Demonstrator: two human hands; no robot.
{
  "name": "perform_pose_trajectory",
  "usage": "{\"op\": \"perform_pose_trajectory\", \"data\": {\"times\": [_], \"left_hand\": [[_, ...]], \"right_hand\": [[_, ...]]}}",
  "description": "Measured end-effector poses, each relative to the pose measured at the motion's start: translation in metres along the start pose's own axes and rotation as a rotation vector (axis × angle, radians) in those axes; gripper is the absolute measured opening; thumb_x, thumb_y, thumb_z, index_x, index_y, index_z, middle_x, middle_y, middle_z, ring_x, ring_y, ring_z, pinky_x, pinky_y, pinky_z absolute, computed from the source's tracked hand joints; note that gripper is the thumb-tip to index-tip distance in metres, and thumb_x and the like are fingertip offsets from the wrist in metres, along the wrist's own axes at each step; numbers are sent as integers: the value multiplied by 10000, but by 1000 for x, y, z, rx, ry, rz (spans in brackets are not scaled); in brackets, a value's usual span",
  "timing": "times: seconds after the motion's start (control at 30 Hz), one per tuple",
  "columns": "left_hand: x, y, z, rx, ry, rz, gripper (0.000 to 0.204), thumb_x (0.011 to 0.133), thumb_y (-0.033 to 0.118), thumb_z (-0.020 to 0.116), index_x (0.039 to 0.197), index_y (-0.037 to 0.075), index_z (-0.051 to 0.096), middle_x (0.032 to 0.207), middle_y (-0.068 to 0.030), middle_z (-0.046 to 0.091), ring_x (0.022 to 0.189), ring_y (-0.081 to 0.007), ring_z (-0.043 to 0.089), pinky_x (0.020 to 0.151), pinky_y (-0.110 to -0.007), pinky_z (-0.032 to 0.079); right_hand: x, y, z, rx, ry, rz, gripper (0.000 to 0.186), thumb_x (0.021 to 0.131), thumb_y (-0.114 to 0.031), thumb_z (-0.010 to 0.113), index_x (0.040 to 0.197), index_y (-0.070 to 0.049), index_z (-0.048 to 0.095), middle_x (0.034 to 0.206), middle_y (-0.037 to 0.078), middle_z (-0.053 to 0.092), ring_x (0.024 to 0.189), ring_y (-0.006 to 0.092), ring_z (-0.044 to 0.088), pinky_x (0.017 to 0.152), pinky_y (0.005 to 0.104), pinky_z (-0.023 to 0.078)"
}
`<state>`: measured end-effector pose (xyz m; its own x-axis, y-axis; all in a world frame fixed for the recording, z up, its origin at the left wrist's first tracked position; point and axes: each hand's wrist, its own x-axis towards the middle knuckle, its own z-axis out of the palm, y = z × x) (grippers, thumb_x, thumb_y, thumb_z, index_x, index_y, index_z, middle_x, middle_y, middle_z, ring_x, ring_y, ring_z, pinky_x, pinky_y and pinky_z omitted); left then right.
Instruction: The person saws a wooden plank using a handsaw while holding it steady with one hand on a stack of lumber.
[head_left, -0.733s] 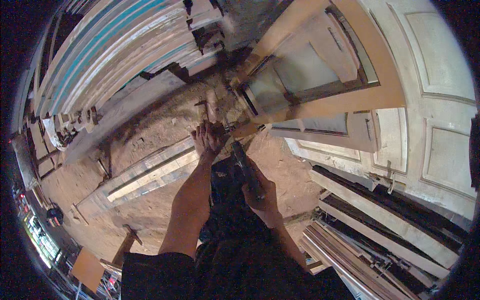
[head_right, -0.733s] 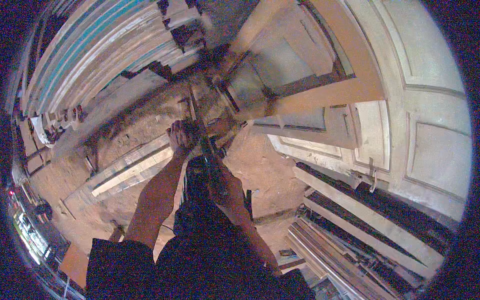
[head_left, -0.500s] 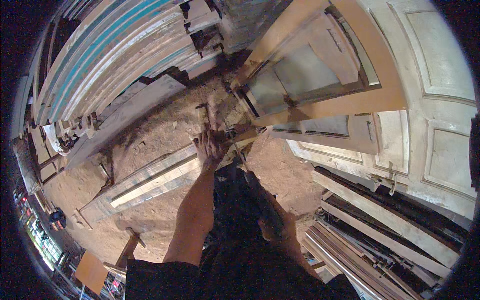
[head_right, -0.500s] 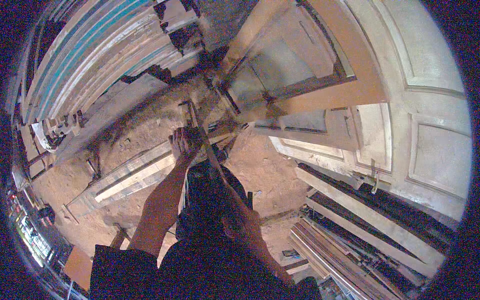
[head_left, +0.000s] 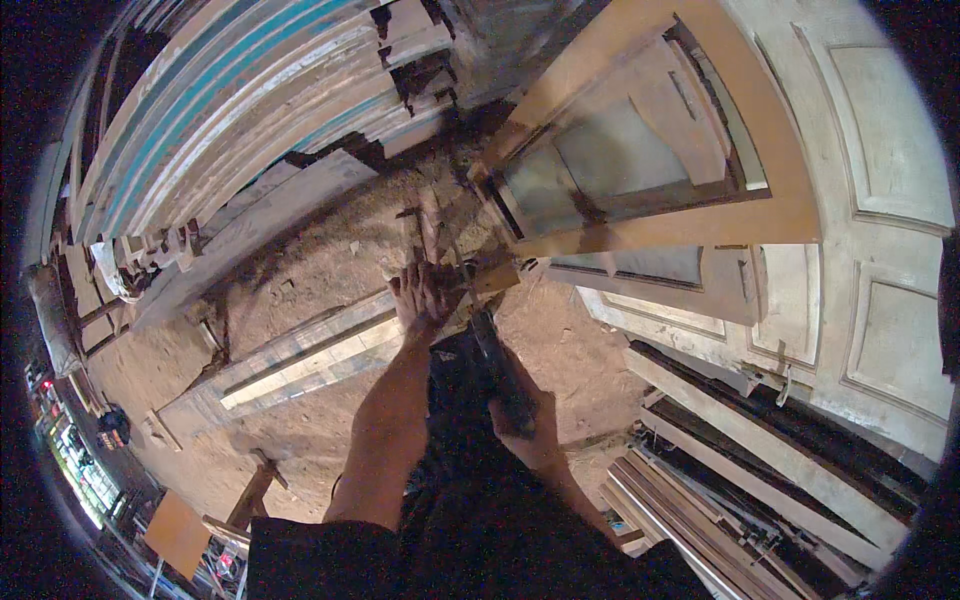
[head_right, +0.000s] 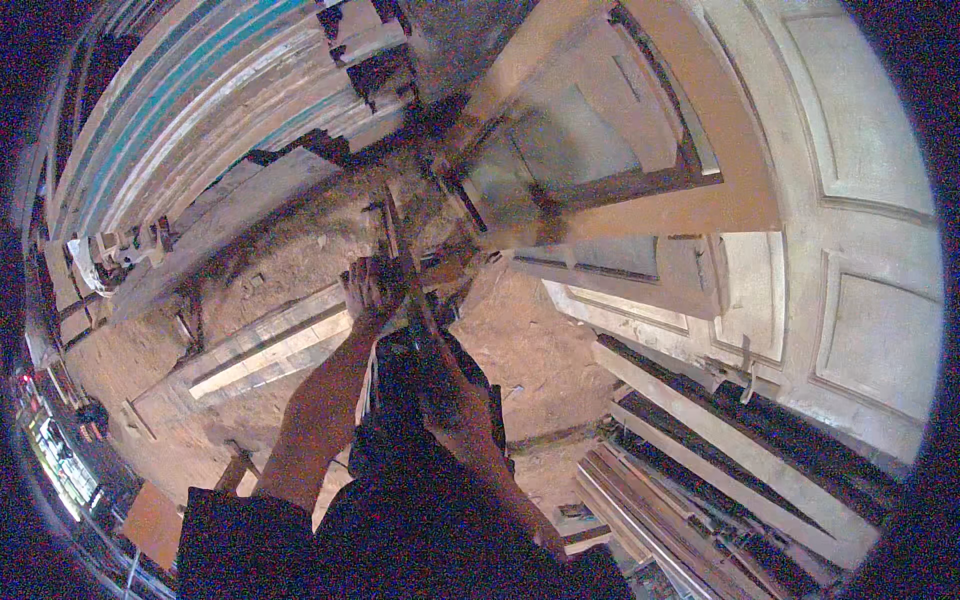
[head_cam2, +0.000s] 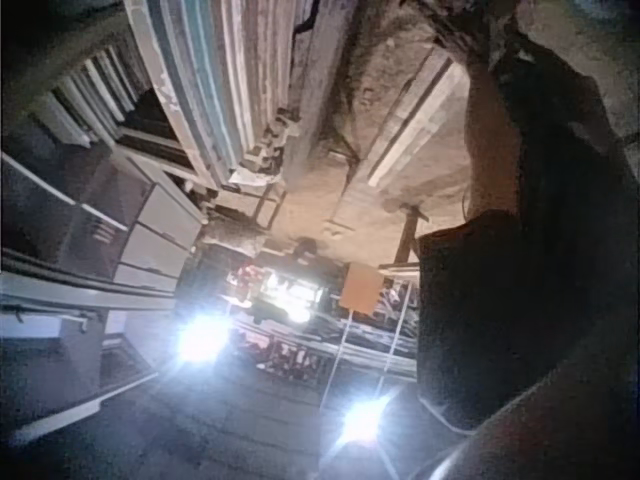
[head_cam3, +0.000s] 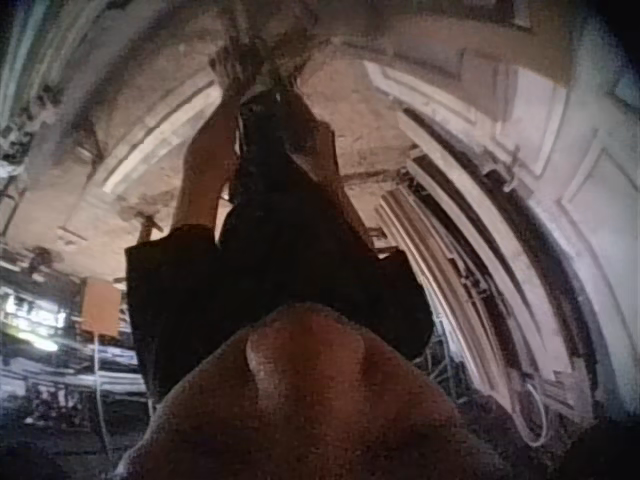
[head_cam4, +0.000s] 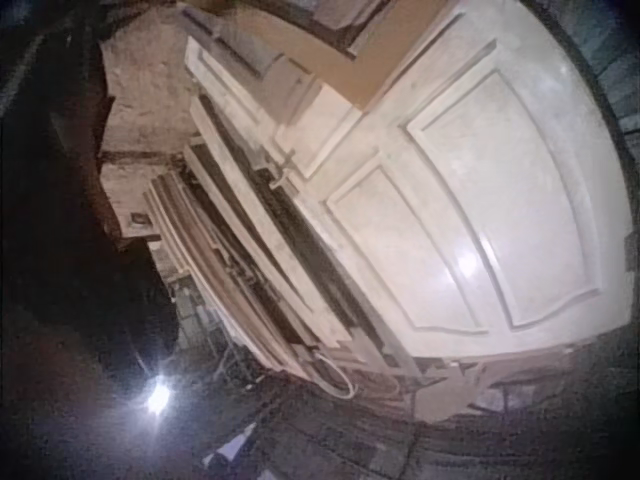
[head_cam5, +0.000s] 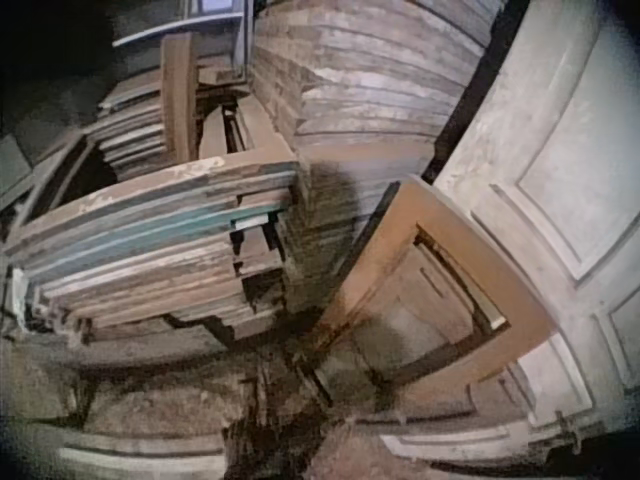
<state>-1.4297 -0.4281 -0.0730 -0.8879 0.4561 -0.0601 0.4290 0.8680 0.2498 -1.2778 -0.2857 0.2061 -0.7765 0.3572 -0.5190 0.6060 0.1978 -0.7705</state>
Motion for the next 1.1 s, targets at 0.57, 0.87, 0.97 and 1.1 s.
{"op": "perform_pose_trajectory", "data": {"times": [0.57,0.87,0.97,1.1], "left_hand": [[-6,-5,-11,-186,-290,-144,777,750,531,691,1318,32,512,1343,-214,500,1279,-373,445,1071,-552,294],[-10,-24,21,-88,-184,-85,792,723,535,698,1302,28,511,1334,-216,504,1251,-382,467,1066,-567,295],[-9,-21,6,-84,-187,-83,791,725,531,696,1307,28,509,1337,-215,502,1253,-381,465,1068,-568,294],[-13,-18,-7,-70,-183,-65,790,728,525,694,1312,29,505,1342,-214,499,1256,-381,463,1070,-569,292]], "right_hand": [[-26,-21,-24,-59,-89,254,702,784,-23,671,1457,-91,483,961,149,731,763,153,682,705,308,527],[0,-49,-19,45,-51,234,783,770,-64,666,1510,-129,418,909,151,733,695,160,647,676,315,522],[-31,-22,-26,30,-43,155,771,788,-105,660,1517,-139,410,868,141,725,664,145,619,655,317,514],[8,-46,-19,104,-101,249,754,806,-165,661,1518,-152,412,839,136,717,678,170,658,642,347,523]]}}
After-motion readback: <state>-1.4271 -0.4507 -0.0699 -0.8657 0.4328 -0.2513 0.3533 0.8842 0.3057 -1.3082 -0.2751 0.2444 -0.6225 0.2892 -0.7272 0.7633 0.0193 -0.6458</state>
